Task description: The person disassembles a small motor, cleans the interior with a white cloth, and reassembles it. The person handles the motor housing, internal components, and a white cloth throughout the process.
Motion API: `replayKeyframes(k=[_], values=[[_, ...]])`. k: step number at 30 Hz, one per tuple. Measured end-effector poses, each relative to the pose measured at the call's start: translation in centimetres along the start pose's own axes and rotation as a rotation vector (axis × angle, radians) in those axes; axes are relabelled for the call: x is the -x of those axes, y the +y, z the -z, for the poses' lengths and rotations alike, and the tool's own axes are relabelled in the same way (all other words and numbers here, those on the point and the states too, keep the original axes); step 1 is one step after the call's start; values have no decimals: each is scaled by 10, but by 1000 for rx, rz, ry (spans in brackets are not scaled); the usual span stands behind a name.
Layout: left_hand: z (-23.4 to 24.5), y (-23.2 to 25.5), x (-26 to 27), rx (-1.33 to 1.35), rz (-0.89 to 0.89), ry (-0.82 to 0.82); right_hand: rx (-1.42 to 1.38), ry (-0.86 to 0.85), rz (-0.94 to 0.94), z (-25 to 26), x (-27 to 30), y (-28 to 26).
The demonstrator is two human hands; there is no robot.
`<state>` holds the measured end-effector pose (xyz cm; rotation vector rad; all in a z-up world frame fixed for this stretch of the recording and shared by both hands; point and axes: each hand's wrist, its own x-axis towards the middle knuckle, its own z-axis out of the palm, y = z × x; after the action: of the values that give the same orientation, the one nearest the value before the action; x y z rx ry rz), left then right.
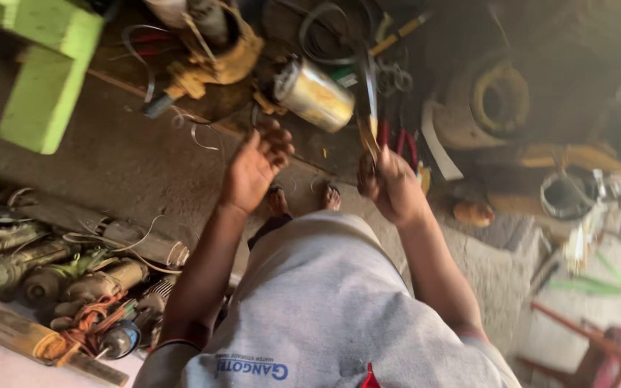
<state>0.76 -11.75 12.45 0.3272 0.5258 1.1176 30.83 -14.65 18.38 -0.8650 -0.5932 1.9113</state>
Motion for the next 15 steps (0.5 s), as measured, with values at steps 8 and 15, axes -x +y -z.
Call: replayKeyframes(k=[8,15], values=[[19,-19,56,84,-86,223,404,151,-89,58,27,19],[33,-39,78,120,-124,408,392,322,-259,92,14,33]])
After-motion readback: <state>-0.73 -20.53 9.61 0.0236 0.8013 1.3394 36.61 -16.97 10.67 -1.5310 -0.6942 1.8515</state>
